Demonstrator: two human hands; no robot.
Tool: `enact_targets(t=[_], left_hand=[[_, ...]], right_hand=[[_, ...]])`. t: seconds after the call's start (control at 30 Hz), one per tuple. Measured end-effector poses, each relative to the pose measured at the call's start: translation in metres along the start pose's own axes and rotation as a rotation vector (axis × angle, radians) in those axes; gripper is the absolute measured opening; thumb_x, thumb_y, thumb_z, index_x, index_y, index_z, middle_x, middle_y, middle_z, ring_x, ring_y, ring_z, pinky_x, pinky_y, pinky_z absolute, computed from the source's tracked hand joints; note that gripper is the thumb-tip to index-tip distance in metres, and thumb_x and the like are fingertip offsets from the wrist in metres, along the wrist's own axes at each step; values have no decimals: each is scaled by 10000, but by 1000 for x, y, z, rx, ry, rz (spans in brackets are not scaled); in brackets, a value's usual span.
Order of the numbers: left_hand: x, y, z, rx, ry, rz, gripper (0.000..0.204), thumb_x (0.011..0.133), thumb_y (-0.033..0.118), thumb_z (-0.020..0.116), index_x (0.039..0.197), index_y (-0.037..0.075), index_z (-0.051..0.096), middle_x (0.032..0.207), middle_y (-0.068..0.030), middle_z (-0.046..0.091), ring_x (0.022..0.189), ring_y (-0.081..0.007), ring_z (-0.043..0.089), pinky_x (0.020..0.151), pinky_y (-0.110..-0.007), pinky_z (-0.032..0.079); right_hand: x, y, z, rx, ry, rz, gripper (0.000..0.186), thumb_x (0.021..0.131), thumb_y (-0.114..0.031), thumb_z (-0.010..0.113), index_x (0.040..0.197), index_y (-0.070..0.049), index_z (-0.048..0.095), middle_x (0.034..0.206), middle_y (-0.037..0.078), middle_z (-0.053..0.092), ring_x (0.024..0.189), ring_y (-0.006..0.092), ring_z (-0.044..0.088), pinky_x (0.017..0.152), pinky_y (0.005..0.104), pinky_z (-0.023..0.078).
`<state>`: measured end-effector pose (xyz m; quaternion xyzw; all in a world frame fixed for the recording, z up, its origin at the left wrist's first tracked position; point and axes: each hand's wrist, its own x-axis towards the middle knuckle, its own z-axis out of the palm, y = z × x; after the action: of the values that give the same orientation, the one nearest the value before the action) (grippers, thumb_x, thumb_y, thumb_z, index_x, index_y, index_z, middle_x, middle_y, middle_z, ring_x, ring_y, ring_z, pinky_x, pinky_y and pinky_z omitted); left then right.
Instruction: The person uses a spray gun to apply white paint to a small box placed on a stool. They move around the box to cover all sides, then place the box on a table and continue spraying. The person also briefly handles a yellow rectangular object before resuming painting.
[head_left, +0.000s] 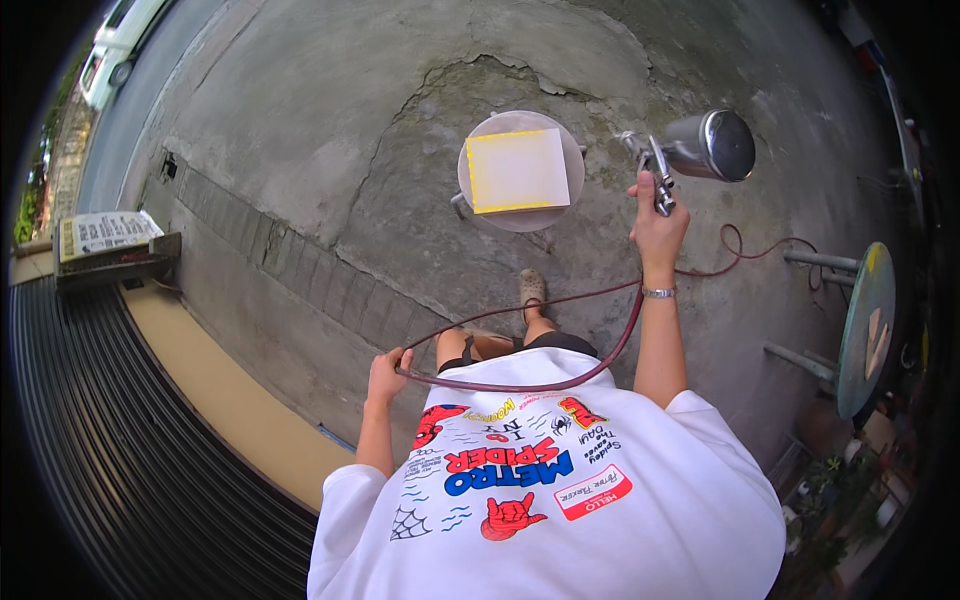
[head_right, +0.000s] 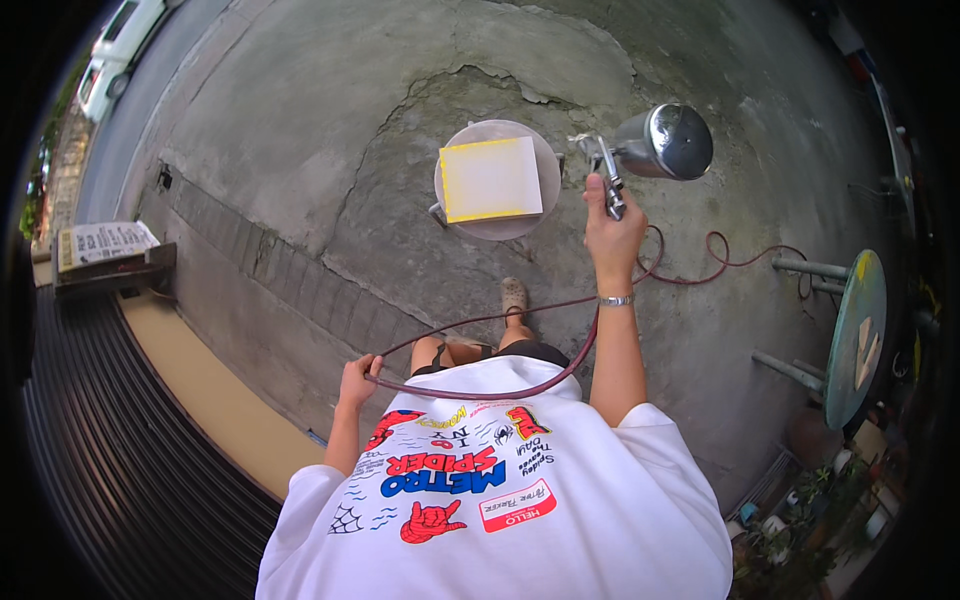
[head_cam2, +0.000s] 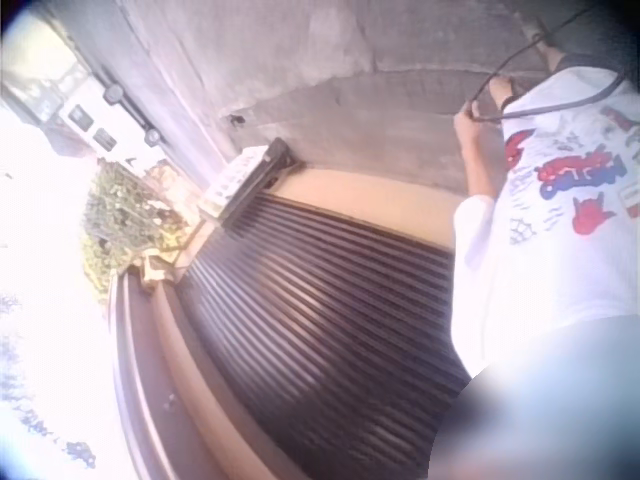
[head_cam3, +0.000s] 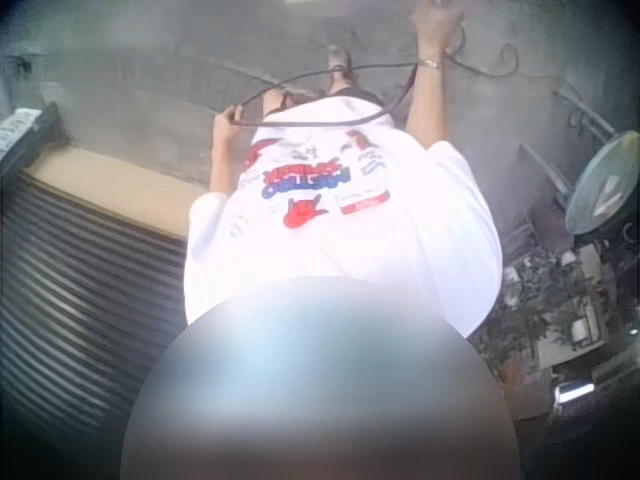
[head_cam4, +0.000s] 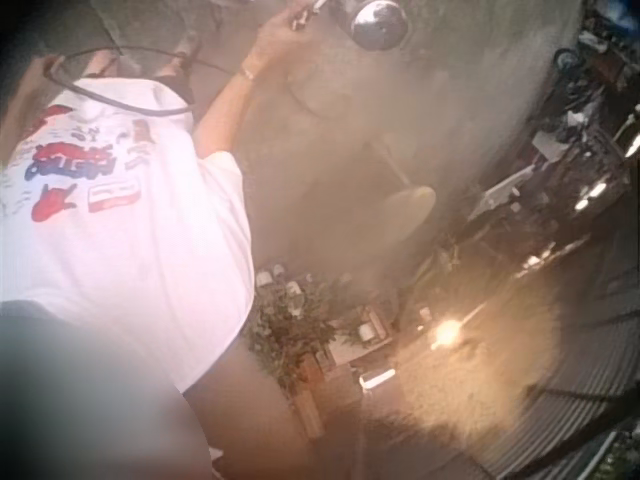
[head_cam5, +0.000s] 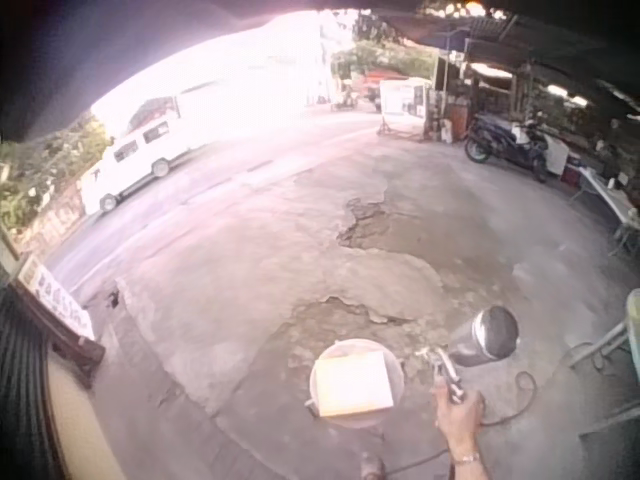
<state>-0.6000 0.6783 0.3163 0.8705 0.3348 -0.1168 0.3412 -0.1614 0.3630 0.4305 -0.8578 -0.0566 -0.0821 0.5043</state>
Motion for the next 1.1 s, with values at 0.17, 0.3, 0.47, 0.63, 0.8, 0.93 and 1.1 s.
enact_targets(t=[0.17, 0.3, 0.47, 0.63, 0.8, 0.93, 1.1], left_hand=[[71, -2, -48, 52, -98, 123, 404, 982, 350, 634, 773, 5, 628, 590, -206, 546, 521, -392, 521, 520, -450, 397], [136, -50, -77, 46, -196, 214, 408, 979, 350, 638, 764, 3, 622, 590, -206, 548, 515, -389, 528, 518, -449, 396], [200, -111, -154, 77, -228, 354, 414, 976, 341, 637, 746, 1, 589, 586, -209, 523, 515, -398, 521, 514, -440, 394], [242, -189, -267, 319, -249, 329, 382, 964, 318, 644, 744, 11, 590, 559, -200, 492, 509, -397, 519, 530, -436, 414], [301, -175, -267, 412, -291, 593, 239, 915, 249, 699, 791, 49, 658, 549, -134, 534, 529, -356, 540, 612, -436, 454], [313, -108, -208, 372, -348, 775, 164, 859, 190, 754, 801, 61, 671, 573, -100, 571, 556, -310, 562, 625, -413, 443], [313, -33, -143, 283, -376, 954, 150, 807, 153, 802, 793, 82, 670, 572, -67, 577, 534, -252, 553, 612, -372, 428]], right_hand=[[-23, -6, 16, -100, 108, 68, 488, 975, -452, 683, 844, 16, 721, 612, 51, 639, 488, 162, 584, 497, 332, 434], [-48, -35, 54, -26, 179, 147, 474, 992, -434, 666, 852, 14, 737, 581, 44, 622, 451, 137, 567, 447, 313, 400], [-113, -67, 98, -116, 331, 380, 478, 1005, -426, 650, 834, 12, 739, 545, 30, 609, 384, 115, 549, 390, 295, 378], [-180, -101, 184, -54, 418, 538, 451, 999, -397, 663, 887, 36, 727, 658, 67, 680, 393, 128, 567, 379, 302, 402], [-237, -75, 222, -52, 342, 645, 406, 987, -353, 688, 917, 45, 720, 719, 86, 715, 405, 129, 576, 377, 303, 416], [-230, -1, 190, -242, 340, 567, 441, 983, -388, 690, 839, 27, 724, 534, 22, 580, 399, 121, 546, 387, 313, 387], [-161, 47, 122, -411, 434, 503, 517, 981, -452, 669, 896, 52, 745, 719, 116, 734, 425, 130, 593, 390, 298, 423]])
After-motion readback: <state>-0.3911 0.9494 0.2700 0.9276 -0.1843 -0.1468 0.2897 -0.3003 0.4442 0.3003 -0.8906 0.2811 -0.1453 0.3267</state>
